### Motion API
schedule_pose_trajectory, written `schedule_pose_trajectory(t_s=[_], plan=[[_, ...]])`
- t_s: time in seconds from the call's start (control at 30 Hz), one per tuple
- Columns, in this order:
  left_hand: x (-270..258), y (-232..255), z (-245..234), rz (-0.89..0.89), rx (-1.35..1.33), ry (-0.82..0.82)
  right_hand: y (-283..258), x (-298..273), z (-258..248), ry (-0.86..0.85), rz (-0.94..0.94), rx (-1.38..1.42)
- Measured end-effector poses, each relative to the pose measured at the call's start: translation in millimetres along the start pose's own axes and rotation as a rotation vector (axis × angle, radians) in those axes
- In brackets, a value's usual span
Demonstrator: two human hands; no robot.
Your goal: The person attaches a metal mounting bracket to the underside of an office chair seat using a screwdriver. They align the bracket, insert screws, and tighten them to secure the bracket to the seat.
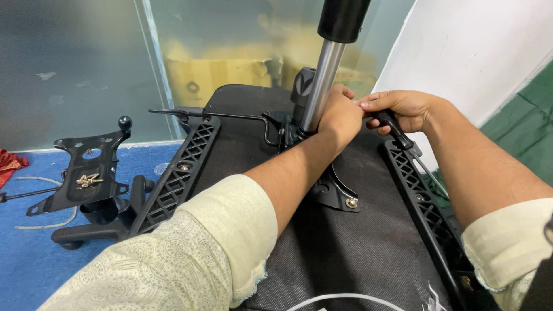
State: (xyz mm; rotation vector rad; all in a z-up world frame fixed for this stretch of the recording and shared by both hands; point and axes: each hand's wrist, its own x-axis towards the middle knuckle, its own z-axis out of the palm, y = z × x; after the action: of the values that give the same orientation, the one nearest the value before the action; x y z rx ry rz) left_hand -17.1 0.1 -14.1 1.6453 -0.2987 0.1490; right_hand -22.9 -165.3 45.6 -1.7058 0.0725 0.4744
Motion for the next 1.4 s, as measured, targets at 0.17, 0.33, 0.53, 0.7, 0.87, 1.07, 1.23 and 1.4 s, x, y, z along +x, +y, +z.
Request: schedule_pose_trajectory(t_s=[0.17, 0.33, 0.53, 0.7, 0.87, 1.07, 1.23, 1.4], plan=[[-8, 12, -9, 0.042, 0.105, -0.022, -2, 11, -2, 0.091, -0.015, -0.039], [-35, 26, -62, 0.341, 0.333, -0.567, -12, 26, -5, 0.166, 0.048, -0.062], [-24, 61, -175, 0.031, 0.319, -0.881, -11, 59, 3, 0.154, 0.188, -0.094], [-11, 68, -178, 0.028, 0.452, -0.475, 1, 79, 8, 0.137, 0.246, -0.131], [-4, 35, -172, 0.231, 0.199, -0.608, 8, 84, 10, 0.154, 0.321, -0.163], [20, 16, -153, -0.013, -0.071, -0.573, 7, 85, 12, 0.201, 0.358, -0.241], [35, 17, -131, 0.131, 0.023, -0.219, 11, 89, 8, 0.19, 0.327, -0.2], [64, 30, -113, 0.355, 0.014, 0.17, 16, 102, 6, 0.25, 0.351, -0.364]])
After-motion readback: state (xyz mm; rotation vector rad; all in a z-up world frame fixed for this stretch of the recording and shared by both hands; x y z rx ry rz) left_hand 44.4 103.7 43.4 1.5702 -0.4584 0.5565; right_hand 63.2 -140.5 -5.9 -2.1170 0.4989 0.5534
